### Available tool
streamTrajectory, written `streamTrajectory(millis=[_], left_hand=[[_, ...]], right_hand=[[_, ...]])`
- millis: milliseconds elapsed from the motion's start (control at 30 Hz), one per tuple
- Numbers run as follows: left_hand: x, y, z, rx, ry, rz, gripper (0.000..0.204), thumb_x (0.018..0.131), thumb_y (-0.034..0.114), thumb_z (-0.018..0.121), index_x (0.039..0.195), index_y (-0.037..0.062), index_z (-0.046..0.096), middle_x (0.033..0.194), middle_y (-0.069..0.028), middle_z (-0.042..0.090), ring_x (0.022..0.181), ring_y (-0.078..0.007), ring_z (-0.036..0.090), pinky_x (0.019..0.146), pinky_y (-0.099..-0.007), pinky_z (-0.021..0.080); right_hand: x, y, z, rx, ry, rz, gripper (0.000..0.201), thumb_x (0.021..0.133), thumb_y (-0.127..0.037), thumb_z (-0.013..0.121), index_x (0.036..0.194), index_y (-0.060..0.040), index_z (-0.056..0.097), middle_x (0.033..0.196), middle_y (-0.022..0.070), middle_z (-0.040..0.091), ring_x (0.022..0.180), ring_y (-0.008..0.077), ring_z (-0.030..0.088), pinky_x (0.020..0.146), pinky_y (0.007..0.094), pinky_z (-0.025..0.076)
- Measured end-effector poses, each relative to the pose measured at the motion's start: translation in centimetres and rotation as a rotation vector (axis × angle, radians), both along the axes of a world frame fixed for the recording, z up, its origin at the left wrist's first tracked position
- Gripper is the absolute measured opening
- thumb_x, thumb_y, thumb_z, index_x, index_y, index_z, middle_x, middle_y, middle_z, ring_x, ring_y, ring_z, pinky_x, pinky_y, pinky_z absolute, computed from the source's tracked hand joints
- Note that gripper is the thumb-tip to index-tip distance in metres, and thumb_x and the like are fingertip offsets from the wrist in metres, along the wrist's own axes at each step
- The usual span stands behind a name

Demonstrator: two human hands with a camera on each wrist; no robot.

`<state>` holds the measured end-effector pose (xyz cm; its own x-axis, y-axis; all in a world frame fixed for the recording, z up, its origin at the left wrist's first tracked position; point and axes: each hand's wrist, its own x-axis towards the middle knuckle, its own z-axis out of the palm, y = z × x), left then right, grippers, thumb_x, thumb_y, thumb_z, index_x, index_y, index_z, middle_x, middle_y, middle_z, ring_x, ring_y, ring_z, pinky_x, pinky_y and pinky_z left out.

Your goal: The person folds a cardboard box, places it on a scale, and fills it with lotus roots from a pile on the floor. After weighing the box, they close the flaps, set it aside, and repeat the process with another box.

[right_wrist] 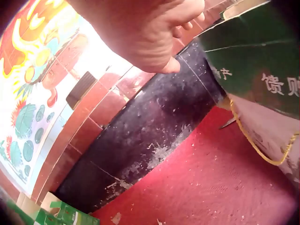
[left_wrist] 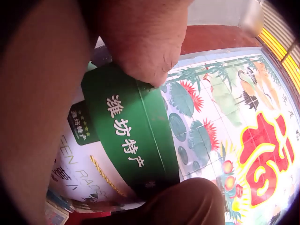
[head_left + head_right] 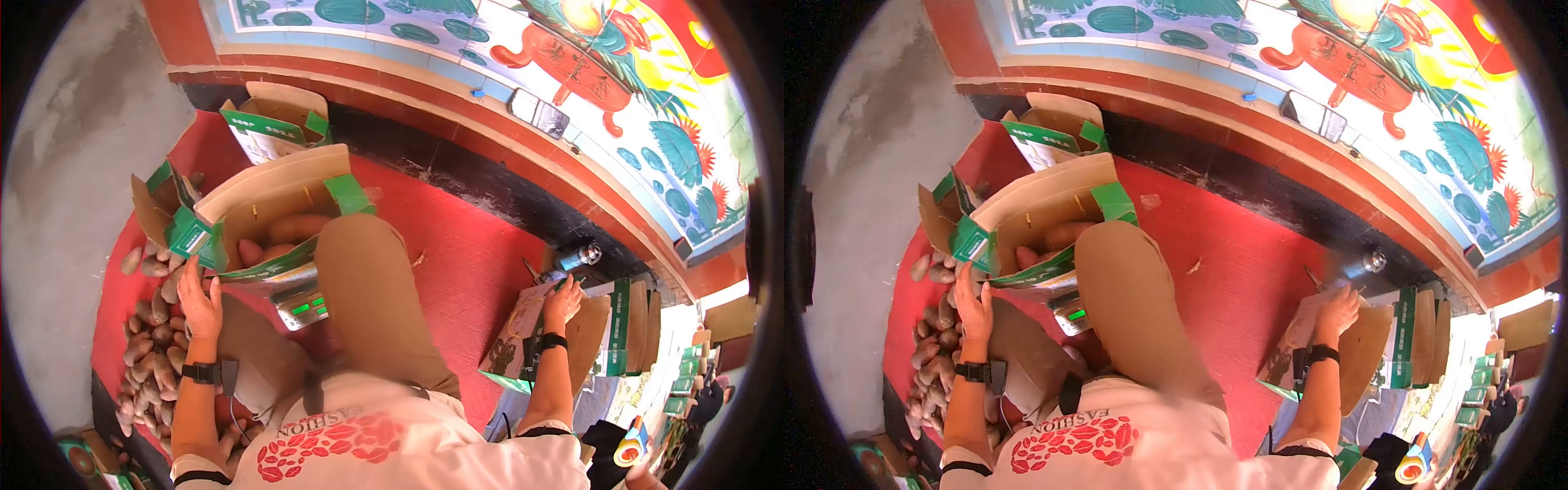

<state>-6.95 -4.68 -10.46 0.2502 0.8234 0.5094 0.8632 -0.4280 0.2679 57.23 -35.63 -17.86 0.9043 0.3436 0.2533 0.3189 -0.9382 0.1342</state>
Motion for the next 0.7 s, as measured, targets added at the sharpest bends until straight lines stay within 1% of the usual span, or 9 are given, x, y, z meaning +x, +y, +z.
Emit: streamTrajectory(millis=[133, 167, 267, 300, 333, 400, 433, 600, 700], left_hand=[[-0.5, -0.7, 3.0, 0.052, -0.099, -0.035, 0.052, 0.091, 0.017, 0.057, 0.138, 0.0003, 0.041, 0.132, -0.0209, 0.050, 0.119, -0.0400, 0.047, 0.103, -0.0468, 0.035], [-1.0, -0.7, 3.7, 0.001, -0.123, -0.002, 0.051, 0.092, 0.019, 0.055, 0.137, -0.0004, 0.042, 0.132, -0.0216, 0.050, 0.119, -0.0387, 0.048, 0.103, -0.0453, 0.036], [-0.1, -2.2, 8.9, 0.095, -0.121, -0.027, 0.050, 0.094, 0.022, 0.053, 0.137, -0.0012, 0.042, 0.131, -0.0218, 0.050, 0.118, -0.0380, 0.049, 0.103, -0.0441, 0.037], [-0.1, -2.4, 9.5, 0.140, -0.102, -0.028, 0.050, 0.094, 0.022, 0.052, 0.137, -0.0021, 0.043, 0.131, -0.0212, 0.051, 0.116, -0.0365, 0.050, 0.102, -0.0427, 0.038], [0.0, -2.5, 9.8, 0.132, -0.108, -0.035, 0.050, 0.095, 0.023, 0.052, 0.137, -0.0022, 0.043, 0.132, -0.0210, 0.051, 0.116, -0.0362, 0.050, 0.102, -0.0426, 0.038], [-0.5, -2.6, 10.3, 0.122, -0.115, -0.043, 0.050, 0.095, 0.024, 0.052, 0.137, -0.0026, 0.042, 0.132, -0.0206, 0.050, 0.116, -0.0356, 0.051, 0.102, -0.0424, 0.038], [-1.2, -2.3, 9.6, 0.128, -0.091, -0.033, 0.051, 0.095, 0.025, 0.054, 0.136, -0.0026, 0.043, 0.133, -0.0206, 0.050, 0.115, -0.0354, 0.051, 0.102, -0.0423, 0.039], [-1.7, -0.6, 6.6, -0.023, -0.190, -0.033, 0.055, 0.093, 0.024, 0.056, 0.138, -0.0020, 0.040, 0.138, -0.0220, 0.046, 0.128, -0.0383, 0.043, 0.109, -0.0449, 0.032], [-0.2, -0.3, 7.0, -0.018, -0.175, -0.059, 0.054, 0.091, 0.020, 0.058, 0.138, -0.0020, 0.040, 0.138, -0.0224, 0.045, 0.128, -0.0388, 0.043, 0.109, -0.0449, 0.032]], right_hand=[[1.2, 1.6, -1.2, 0.118, 0.091, 0.029, 0.060, 0.079, -0.024, 0.069, 0.135, -0.0158, 0.049, 0.140, 0.0117, 0.048, 0.131, 0.0320, 0.042, 0.101, 0.0481, 0.041], [1.5, 1.5, -1.6, 0.165, 0.160, 0.029, 0.055, 0.079, -0.026, 0.070, 0.131, -0.0167, 0.053, 0.141, 0.0107, 0.047, 0.133, 0.0309, 0.039, 0.104, 0.0513, 0.036], [-0.4, 2.5, 0.8, -0.080, 0.128, 0.070, 0.054, 0.079, -0.027, 0.070, 0.130, -0.0166, 0.054, 0.140, 0.0103, 0.047, 0.133, 0.0309, 0.040, 0.107, 0.0552, 0.029], [0.5, 2.2, -0.7, -0.060, 0.087, 0.114, 0.054, 0.079, -0.028, 0.071, 0.128, -0.0160, 0.055, 0.140, 0.0097, 0.047, 0.134, 0.0308, 0.039, 0.108, 0.0577, 0.024], [0.5, 2.4, -1.3, -0.051, 0.065, 0.113, 0.050, 0.079, -0.027, 0.070, 0.126, -0.0149, 0.057, 0.140, 0.0101, 0.048, 0.134, 0.0307, 0.038, 0.109, 0.0570, 0.024], [-0.1, 3.2, -1.4, -0.022, 0.014, 0.149, 0.045, 0.080, -0.026, 0.068, 0.123, -0.0142, 0.060, 0.140, 0.0108, 0.049, 0.134, 0.0310, 0.038, 0.109, 0.0567, 0.024], [-1.2, 3.9, -0.6, -0.025, 0.023, 0.161, 0.038, 0.083, -0.026, 0.063, 0.121, -0.0234, 0.063, 0.140, 0.0109, 0.050, 0.133, 0.0312, 0.040, 0.109, 0.0567, 0.025], [-2.3, 6.3, -2.1, 0.041, 0.170, 0.244, 0.036, 0.081, -0.025, 0.065, 0.116, -0.0150, 0.065, 0.134, 0.0107, 0.055, 0.128, 0.0296, 0.046, 0.106, 0.0526, 0.031], [-2.5, 8.6, -2.9, 0.082, 0.177, 0.397, 0.032, 0.080, -0.025, 0.066, 0.109, -0.0128, 0.067, 0.127, 0.0093, 0.060, 0.122, 0.0282, 0.051, 0.101, 0.0488, 0.035]])
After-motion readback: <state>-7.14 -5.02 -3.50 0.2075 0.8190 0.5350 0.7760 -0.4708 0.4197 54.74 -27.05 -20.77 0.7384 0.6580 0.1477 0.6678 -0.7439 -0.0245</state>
